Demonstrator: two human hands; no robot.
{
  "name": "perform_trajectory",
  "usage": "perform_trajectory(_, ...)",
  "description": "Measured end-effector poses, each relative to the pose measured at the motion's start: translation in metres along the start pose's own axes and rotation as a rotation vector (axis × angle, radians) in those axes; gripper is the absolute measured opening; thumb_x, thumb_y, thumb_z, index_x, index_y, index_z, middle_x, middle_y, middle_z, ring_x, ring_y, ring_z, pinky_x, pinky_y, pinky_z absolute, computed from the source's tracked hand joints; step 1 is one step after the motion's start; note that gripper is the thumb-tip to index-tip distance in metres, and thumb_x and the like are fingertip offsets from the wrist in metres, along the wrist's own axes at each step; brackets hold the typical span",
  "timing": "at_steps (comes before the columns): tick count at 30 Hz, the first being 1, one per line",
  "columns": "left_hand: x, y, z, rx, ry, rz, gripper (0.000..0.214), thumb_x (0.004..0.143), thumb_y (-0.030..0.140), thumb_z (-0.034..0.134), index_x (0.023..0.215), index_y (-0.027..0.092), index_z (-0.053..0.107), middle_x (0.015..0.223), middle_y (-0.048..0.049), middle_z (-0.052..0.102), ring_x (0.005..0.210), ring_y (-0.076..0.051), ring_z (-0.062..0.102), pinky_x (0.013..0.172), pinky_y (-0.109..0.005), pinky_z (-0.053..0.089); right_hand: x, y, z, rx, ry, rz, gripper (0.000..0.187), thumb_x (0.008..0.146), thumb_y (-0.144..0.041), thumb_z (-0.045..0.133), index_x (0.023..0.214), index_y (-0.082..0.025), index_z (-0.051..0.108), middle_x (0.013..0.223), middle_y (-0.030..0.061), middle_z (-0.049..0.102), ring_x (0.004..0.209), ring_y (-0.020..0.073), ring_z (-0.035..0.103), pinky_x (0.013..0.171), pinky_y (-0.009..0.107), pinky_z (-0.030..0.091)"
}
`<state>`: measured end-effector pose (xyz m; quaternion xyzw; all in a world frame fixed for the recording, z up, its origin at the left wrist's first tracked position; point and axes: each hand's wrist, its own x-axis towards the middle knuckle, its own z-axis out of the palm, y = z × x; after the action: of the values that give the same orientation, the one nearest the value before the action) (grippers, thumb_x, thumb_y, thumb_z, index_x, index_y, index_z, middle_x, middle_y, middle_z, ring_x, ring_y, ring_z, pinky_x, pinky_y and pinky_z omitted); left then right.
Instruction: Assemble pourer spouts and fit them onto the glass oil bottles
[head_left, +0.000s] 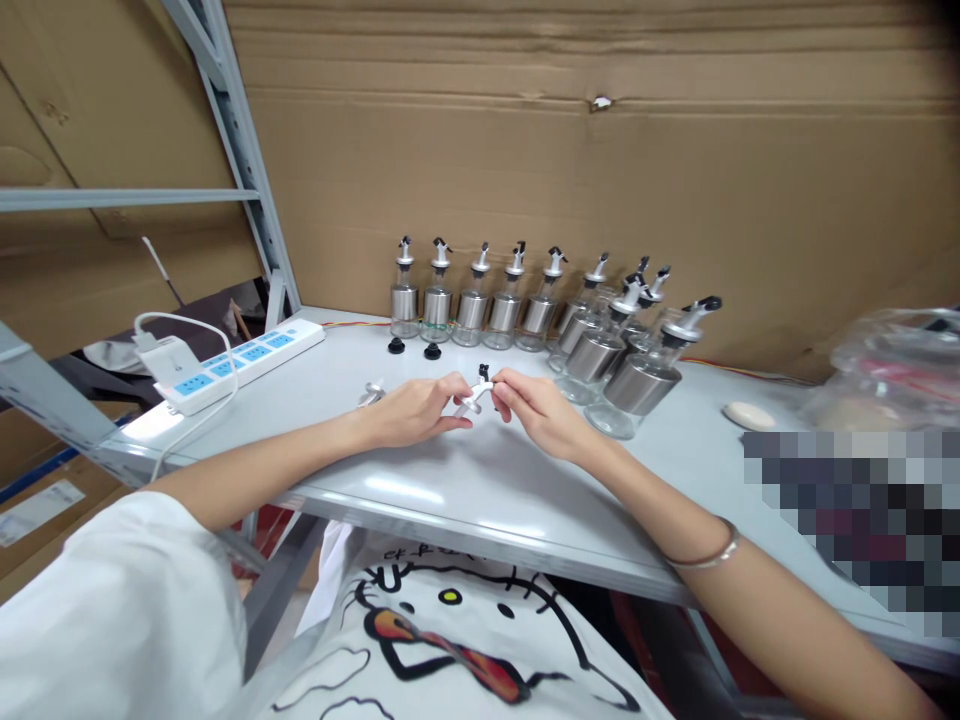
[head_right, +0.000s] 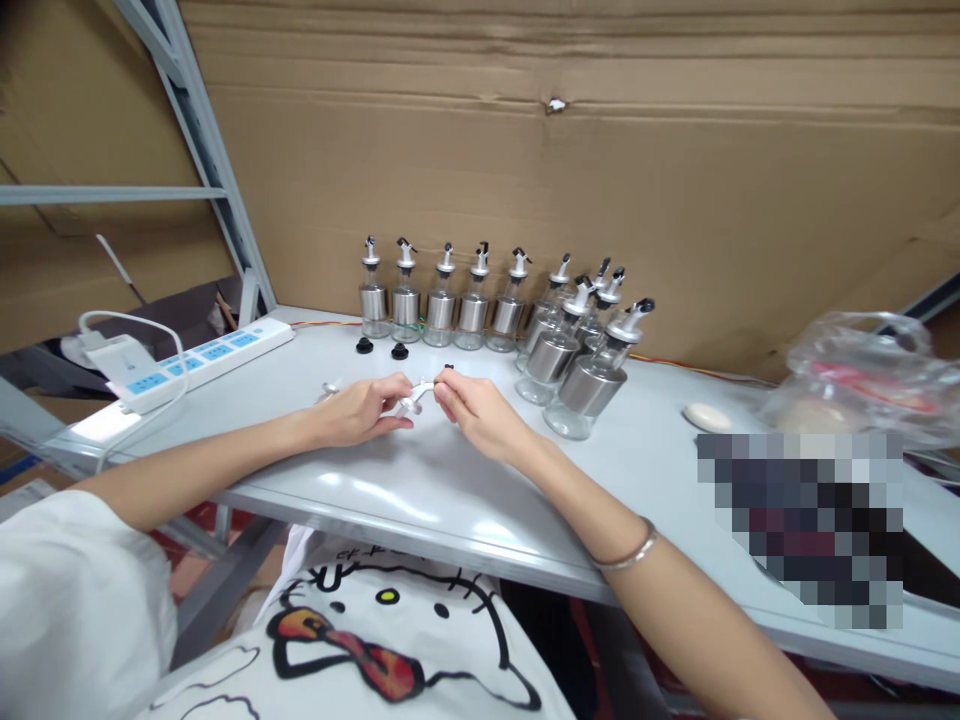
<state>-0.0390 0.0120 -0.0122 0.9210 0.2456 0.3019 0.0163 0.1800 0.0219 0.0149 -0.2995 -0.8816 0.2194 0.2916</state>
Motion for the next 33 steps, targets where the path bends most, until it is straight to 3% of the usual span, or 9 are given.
perform_trajectory(7,0.002,0.0,0.0,0.039,-0.063,-0.015,0.011,0.094,0.025,0.045,0.1,0.016,0.047,0.095,-0.0059,0.055,0.067,-0.01,0.055,0.065,-0.024,0.045,0.0,-0.003,-0.003,0.098,-0.031,0.068,0.048,0.092,-0.054,0.033,0.059,-0.02,0.042,0.053,-0.0019,0.048,0.052,0.0115,0.043,0.057,0.025,0.034)
perform_trajectory(14,0.004,-0.005,-0.002,0.228,-0.104,0.041,0.016,0.095,0.028,0.043,0.107,0.018,0.048,0.101,-0.008,0.059,0.078,-0.015,0.062,0.07,-0.026,0.048,0.0,-0.004,-0.005,0.322,-0.1,0.166,0.041,0.089,-0.05,0.04,0.06,-0.02,0.041,0.049,-0.003,0.047,0.051,0.0116,0.044,0.058,0.026,0.036)
perform_trajectory(17,0.004,-0.005,-0.003,0.212,-0.101,0.055,0.02,0.095,0.029,0.043,0.11,0.017,0.047,0.1,-0.0086,0.06,0.078,-0.016,0.062,0.071,-0.026,0.048,0.0,-0.008,-0.006,0.298,-0.071,0.153,0.039,0.09,-0.046,0.04,0.061,-0.02,0.043,0.051,-0.0029,0.047,0.052,0.0112,0.044,0.058,0.025,0.036)
perform_trajectory(22,0.003,-0.003,0.001,0.173,-0.109,0.149,0.025,0.095,0.036,0.043,0.113,0.018,0.046,0.096,-0.0083,0.063,0.072,-0.016,0.06,0.069,-0.027,0.046,0.0,-0.014,-0.003,0.201,-0.041,0.073,0.019,0.085,-0.036,0.051,0.083,-0.017,0.055,0.056,-0.0036,0.052,0.054,0.0112,0.05,0.057,0.024,0.039)
perform_trajectory(25,0.005,-0.003,-0.002,0.109,-0.142,0.158,0.03,0.094,0.042,0.043,0.113,0.018,0.046,0.097,-0.0084,0.063,0.073,-0.016,0.06,0.069,-0.027,0.046,0.0,-0.015,-0.001,0.161,-0.042,0.035,0.019,0.087,-0.033,0.048,0.08,-0.017,0.056,0.056,-0.0027,0.054,0.053,0.0107,0.05,0.057,0.024,0.039)
perform_trajectory(28,0.008,-0.017,-0.017,0.083,-0.108,0.061,0.038,0.091,0.047,0.045,0.116,0.018,0.046,0.105,-0.0098,0.061,0.076,-0.017,0.059,0.074,-0.03,0.047,0.001,-0.013,-0.002,0.149,0.069,0.025,0.019,0.087,-0.032,0.049,0.081,-0.017,0.058,0.057,-0.0021,0.055,0.053,0.0107,0.051,0.057,0.024,0.04)
perform_trajectory(31,0.006,-0.051,-0.037,0.128,0.101,-0.245,0.032,0.094,0.033,0.036,0.119,0.016,0.047,0.115,-0.0109,0.059,0.096,-0.019,0.059,0.087,-0.032,0.046,0.002,-0.01,-0.005,0.139,0.159,0.031,0.018,0.087,-0.032,0.05,0.081,-0.017,0.058,0.056,-0.0019,0.056,0.054,0.0109,0.052,0.057,0.024,0.04)
perform_trajectory(33,-0.003,-0.08,-0.045,0.168,0.141,-0.389,0.036,0.092,0.022,0.032,0.124,0.015,0.047,0.124,-0.0116,0.055,0.114,-0.021,0.052,0.101,-0.037,0.038,0.003,-0.009,-0.007,0.133,0.185,0.041,0.018,0.087,-0.032,0.05,0.08,-0.017,0.058,0.056,-0.002,0.056,0.053,0.011,0.052,0.057,0.024,0.04)
